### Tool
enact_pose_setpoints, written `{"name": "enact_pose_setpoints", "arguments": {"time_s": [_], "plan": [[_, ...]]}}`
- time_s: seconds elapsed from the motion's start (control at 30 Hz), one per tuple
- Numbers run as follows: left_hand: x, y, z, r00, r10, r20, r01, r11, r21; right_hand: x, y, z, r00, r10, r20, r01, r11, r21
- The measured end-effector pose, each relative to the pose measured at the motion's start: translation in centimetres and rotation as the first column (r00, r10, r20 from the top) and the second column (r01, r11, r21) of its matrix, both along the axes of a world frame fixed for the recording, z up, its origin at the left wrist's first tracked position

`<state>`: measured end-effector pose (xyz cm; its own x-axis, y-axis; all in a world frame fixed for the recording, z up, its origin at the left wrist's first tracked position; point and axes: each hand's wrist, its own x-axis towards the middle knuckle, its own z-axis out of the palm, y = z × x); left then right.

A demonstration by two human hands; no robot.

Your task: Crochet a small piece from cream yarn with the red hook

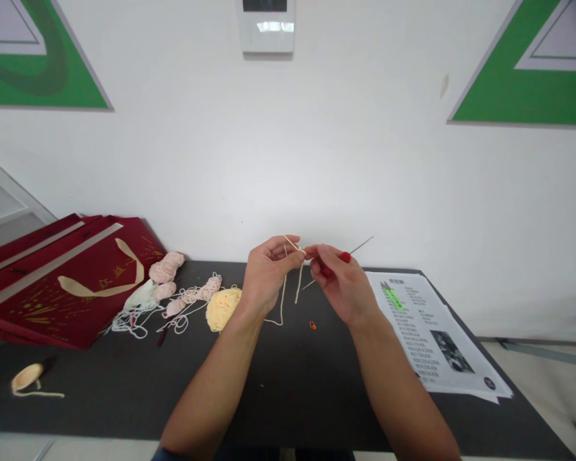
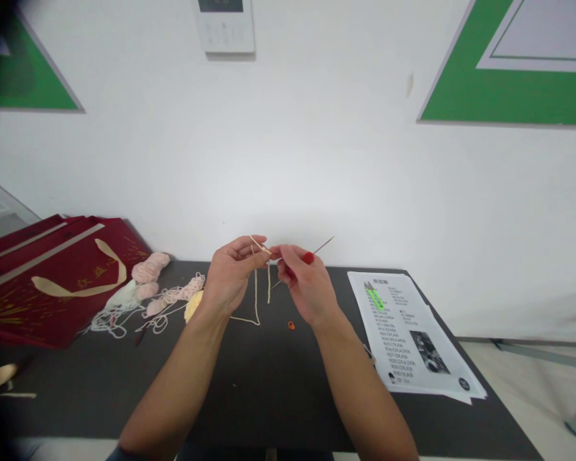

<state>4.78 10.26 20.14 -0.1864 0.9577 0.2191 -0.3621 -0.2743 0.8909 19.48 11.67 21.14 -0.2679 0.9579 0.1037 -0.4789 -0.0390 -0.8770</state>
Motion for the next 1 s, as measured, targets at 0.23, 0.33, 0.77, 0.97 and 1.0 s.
{"name": "enact_pose_setpoints", "arguments": {"time_s": [0.23,0.33,0.77,0.97,1.0], "plan": [[0.2,-1.3,1.3,0.997,0.077,0.016,-0.077,0.996,0.045,1.8,-1.2,2.3,0.975,-0.188,-0.115,0.201,0.972,0.118],[0.4,-2.0,1.7,0.993,0.119,0.013,-0.119,0.990,0.071,2.1,-2.0,2.6,0.986,-0.152,-0.070,0.163,0.970,0.183],[0.4,-2.7,2.2,0.992,0.102,0.069,-0.108,0.990,0.087,2.0,-2.2,0.3,0.980,-0.199,-0.022,0.186,0.865,0.467],[0.5,-2.3,2.0,0.984,0.180,0.012,-0.181,0.981,0.063,2.1,-1.9,-0.1,0.964,-0.265,0.019,0.222,0.844,0.489],[0.5,-2.2,1.9,0.981,0.192,0.002,-0.191,0.980,0.060,2.1,-1.9,-0.1,0.961,-0.274,0.025,0.228,0.843,0.487]]}}
